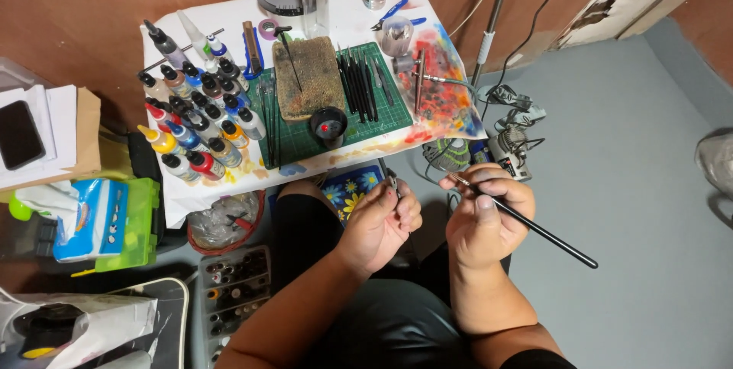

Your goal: Painting a small miniature component with a fine-tipped brush at a dedicated hobbyist workstation.

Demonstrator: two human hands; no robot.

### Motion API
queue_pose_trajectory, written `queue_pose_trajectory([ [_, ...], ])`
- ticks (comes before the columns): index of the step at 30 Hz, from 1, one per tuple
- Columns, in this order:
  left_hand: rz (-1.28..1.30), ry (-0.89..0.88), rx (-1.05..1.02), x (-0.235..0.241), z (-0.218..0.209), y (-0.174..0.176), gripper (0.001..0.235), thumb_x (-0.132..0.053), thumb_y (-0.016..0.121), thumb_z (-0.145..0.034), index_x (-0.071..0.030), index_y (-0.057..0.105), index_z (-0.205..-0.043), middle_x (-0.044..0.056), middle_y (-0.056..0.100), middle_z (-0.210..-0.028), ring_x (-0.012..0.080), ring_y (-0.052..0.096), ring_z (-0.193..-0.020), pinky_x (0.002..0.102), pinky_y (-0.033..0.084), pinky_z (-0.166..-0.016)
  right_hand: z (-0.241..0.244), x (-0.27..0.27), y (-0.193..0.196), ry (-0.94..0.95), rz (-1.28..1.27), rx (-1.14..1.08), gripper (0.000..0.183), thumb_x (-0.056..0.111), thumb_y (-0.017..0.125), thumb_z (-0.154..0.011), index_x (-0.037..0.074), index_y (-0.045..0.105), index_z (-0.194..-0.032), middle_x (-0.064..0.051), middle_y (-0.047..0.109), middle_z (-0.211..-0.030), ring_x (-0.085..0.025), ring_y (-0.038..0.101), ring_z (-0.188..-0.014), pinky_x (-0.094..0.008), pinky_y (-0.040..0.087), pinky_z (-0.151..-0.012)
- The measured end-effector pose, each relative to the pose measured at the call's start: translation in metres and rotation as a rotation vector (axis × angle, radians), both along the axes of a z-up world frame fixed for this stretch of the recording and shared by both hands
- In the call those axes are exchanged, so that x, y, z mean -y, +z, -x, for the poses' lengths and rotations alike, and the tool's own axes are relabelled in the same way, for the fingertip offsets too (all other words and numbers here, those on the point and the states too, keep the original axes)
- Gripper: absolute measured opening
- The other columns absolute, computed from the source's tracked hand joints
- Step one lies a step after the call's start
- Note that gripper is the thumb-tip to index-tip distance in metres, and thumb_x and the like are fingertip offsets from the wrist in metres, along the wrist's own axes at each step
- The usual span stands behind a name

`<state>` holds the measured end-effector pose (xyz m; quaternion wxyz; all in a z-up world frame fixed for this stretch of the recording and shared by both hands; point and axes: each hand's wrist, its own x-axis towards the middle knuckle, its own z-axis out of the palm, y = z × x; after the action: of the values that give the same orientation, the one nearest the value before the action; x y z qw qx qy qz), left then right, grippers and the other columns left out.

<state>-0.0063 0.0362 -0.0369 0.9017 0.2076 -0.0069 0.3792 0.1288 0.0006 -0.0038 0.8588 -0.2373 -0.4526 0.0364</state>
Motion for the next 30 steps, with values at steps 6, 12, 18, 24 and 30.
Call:
queue_pose_trajectory([
  [6,-0.041,0.053,0.003,0.009,0.003,0.014,0.012,-0.017,0.043,-0.109,-0.007,0.048,-0.114,0.003,0.04,-0.081,0.0133,0.041,-0.076,0.026,0.034,-0.069,0.003,0.002,0.002,0.065,0.028,0.019,0.016,0.005,0.061,-0.098,-0.005,0.048,-0.099,-0.022,0.047,-0.078,-0.032,0.052,-0.075,-0.055,0.066,-0.06],
  [12,-0.08,0.128,-0.001,0.016,0.007,0.019,0.011,-0.013,0.039,-0.109,-0.006,0.046,-0.113,0.003,0.038,-0.078,0.0118,0.038,-0.073,0.025,0.032,-0.068,0.002,-0.008,-0.003,0.107,0.097,0.061,0.017,0.005,0.062,-0.098,-0.006,0.049,-0.1,-0.025,0.049,-0.079,-0.032,0.052,-0.075,-0.055,0.065,-0.062],
  [18,-0.055,0.238,0.009,0.013,0.02,0.017,0.013,-0.013,0.036,-0.109,-0.005,0.046,-0.112,0.002,0.037,-0.079,0.0108,0.035,-0.073,0.025,0.032,-0.069,0.007,-0.033,0.0,0.18,0.271,0.146,0.012,0.002,0.059,-0.103,-0.007,0.051,-0.105,-0.024,0.055,-0.091,-0.028,0.059,-0.079,-0.053,0.067,-0.069],
  [24,0.0,0.295,0.032,0.004,0.034,0.002,0.012,-0.016,0.037,-0.109,-0.008,0.045,-0.104,0.002,0.035,-0.076,0.0117,0.034,-0.071,0.027,0.033,-0.068,-0.002,-0.107,0.007,0.136,0.623,0.569,0.009,-0.004,0.065,-0.1,-0.007,0.064,-0.108,-0.019,0.067,-0.088,-0.026,0.066,-0.085,-0.046,0.057,-0.078],
  [30,0.004,0.362,0.015,-0.008,0.044,-0.002,0.013,-0.015,0.037,-0.109,-0.008,0.045,-0.102,0.001,0.035,-0.076,0.0099,0.034,-0.07,0.025,0.033,-0.066,0.002,-0.146,0.014,0.075,0.787,0.828,0.015,0.01,0.082,-0.097,0.006,0.077,-0.11,-0.014,0.074,-0.089,-0.028,0.07,-0.087,-0.044,0.056,-0.085],
])
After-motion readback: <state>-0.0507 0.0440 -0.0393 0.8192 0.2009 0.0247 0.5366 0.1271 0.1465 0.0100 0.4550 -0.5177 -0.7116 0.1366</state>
